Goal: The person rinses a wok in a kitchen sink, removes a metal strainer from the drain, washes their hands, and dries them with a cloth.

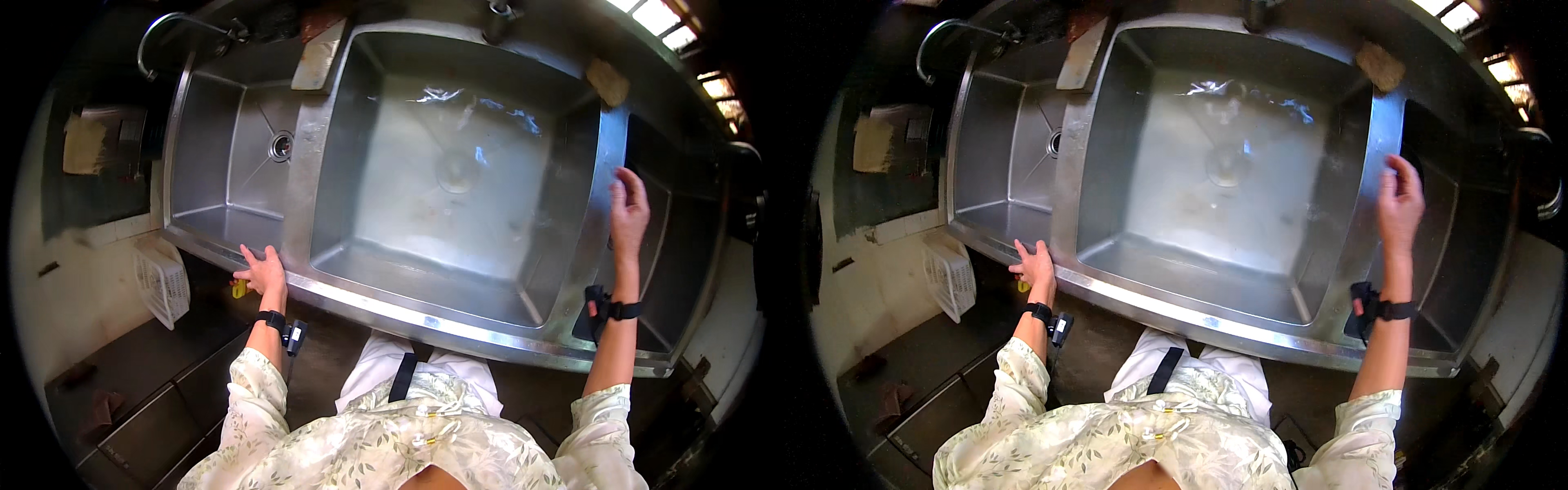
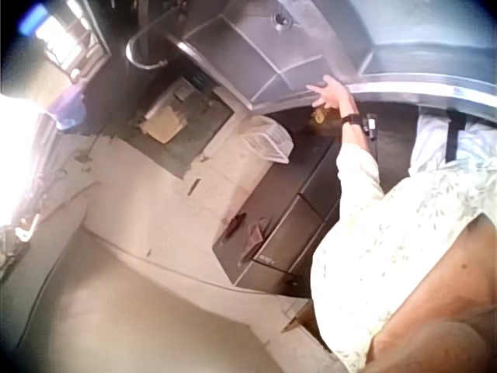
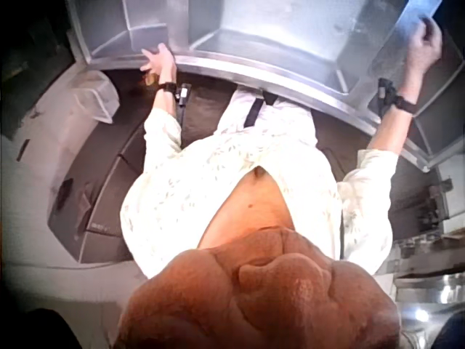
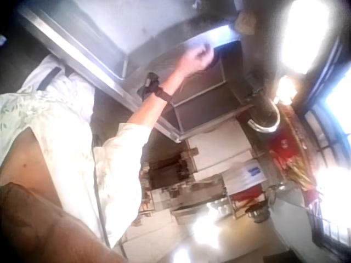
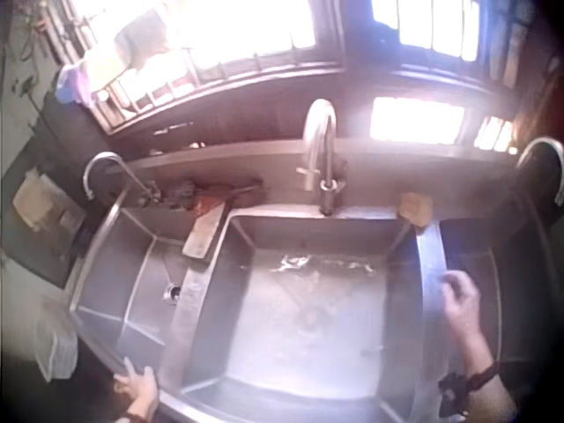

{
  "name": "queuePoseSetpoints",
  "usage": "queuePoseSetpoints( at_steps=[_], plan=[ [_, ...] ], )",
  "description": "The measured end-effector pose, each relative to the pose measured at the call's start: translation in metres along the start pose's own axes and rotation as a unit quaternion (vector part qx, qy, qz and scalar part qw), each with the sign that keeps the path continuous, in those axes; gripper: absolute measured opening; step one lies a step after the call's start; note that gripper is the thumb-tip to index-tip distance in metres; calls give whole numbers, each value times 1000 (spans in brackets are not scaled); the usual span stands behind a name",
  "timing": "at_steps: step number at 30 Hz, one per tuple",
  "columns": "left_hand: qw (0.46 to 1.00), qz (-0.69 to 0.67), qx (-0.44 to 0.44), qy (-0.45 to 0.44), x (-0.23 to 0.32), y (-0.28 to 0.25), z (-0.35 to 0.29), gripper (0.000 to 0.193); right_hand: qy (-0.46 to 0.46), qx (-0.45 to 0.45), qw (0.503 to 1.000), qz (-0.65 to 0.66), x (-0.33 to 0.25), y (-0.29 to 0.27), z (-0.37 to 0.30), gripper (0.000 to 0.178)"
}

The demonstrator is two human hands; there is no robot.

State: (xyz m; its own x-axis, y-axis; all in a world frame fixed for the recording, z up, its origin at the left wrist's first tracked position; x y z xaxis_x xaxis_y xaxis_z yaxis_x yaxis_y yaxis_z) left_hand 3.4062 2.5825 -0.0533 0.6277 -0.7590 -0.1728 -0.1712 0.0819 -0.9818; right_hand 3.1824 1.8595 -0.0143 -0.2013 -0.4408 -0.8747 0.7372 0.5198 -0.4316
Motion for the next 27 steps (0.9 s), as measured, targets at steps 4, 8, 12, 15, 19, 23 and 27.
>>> queuePoseSetpoints(
  at_steps=[4, 8, 12, 15, 19, 23, 27],
  plan=[
    [1000, -21, -20, -4, 0, 5, 8, 75, 59, -285, 956, 24, -61, 171, -43, 23],
    [999, -23, 17, 15, 9, -2, 14, 74, 5, -422, 894, -147, 13, 295, -92, 30],
    [1000, -16, 17, 4, -1, -1, 15, 75, 87, -477, 839, -248, 114, 372, -118, 35],
    [999, -36, -8, -16, -13, 4, 15, 76, -6, -515, 791, -330, 151, 407, -135, 38],
    [999, -33, 10, 7, 8, -1, 22, 77, -31, -482, 784, -390, 211, 425, -124, 38],
    [999, -38, 23, 4, 6, 12, 16, 75, 180, -429, 825, -321, 231, 410, -103, 30],
    [999, -24, 25, -2, -6, 11, 12, 76, 145, -389, 866, -280, 197, 418, -89, 24]
  ],
)
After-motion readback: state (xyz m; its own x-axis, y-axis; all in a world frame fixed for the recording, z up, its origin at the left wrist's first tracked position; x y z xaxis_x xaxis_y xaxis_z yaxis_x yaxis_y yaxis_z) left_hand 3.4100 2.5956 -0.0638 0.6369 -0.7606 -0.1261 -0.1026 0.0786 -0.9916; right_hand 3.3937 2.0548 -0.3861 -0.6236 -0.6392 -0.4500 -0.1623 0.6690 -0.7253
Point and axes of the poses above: each hand's wrist, its own z-axis towards the middle knuckle, its own y-axis out of the palm, x = y × z, the point moved 10 cm from there along z, towards the middle knuckle, and after that the axes turned 9 degrees about z, right-handed, at the moved point
